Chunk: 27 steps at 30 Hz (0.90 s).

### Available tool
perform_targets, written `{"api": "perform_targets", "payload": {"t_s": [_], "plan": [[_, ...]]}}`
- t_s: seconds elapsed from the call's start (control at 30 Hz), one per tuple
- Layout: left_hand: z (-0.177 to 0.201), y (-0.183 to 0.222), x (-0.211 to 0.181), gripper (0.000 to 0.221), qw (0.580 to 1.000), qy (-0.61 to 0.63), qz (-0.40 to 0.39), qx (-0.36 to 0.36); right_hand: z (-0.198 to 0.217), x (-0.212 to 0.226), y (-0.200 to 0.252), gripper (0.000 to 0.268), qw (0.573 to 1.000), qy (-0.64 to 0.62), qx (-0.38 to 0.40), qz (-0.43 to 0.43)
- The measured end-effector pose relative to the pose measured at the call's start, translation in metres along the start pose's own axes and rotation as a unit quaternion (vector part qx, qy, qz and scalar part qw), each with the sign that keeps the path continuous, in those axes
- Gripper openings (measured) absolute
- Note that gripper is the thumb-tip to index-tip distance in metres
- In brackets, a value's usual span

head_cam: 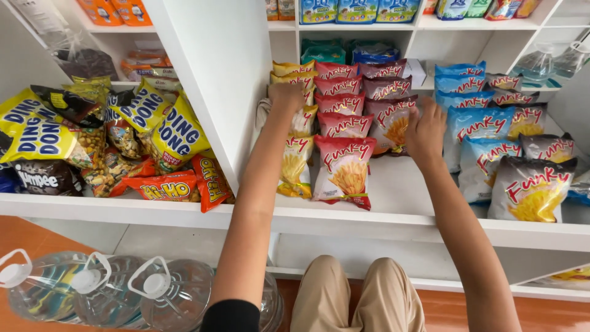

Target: Organizing and wiping snack bags on a retail shelf

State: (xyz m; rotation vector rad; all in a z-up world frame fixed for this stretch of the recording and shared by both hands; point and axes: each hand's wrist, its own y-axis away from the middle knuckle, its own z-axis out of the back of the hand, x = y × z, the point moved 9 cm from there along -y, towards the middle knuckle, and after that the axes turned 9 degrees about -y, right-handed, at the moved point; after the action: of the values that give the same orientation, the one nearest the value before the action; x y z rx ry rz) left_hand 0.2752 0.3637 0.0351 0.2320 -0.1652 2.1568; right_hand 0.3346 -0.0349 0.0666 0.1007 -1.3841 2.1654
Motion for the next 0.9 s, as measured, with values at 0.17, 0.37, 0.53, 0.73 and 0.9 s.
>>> {"api": "perform_targets", "payload": {"t_s": [0.17, 0.37, 0.53, 0.73, 0.9], "plan": [[0.009, -0.047, 0.015, 0.061, 0.999, 0.021, 0.014, -0.038, -0.005, 0.002, 0.002, 0.037, 1.0, -0.011, 0.007, -0.004], [0.023, -0.004, 0.004, 0.057, 0.993, -0.038, 0.033, 0.103, -0.015, -0.002, 0.002, 0.037, 0.996, -0.034, 0.07, -0.034], [-0.01, -0.091, 0.018, 0.058, 0.996, -0.026, 0.057, 0.064, -0.033, -0.017, 0.007, 0.048, 0.991, -0.013, 0.114, -0.07], [0.018, -0.047, 0.004, 0.053, 0.997, -0.004, 0.019, 0.077, -0.068, -0.033, 0.016, 0.061, 0.955, 0.027, 0.273, -0.111], [-0.024, -0.123, 0.007, 0.063, 0.994, -0.032, 0.024, 0.106, -0.073, -0.038, 0.017, 0.063, 0.947, 0.093, 0.294, -0.084]]}}
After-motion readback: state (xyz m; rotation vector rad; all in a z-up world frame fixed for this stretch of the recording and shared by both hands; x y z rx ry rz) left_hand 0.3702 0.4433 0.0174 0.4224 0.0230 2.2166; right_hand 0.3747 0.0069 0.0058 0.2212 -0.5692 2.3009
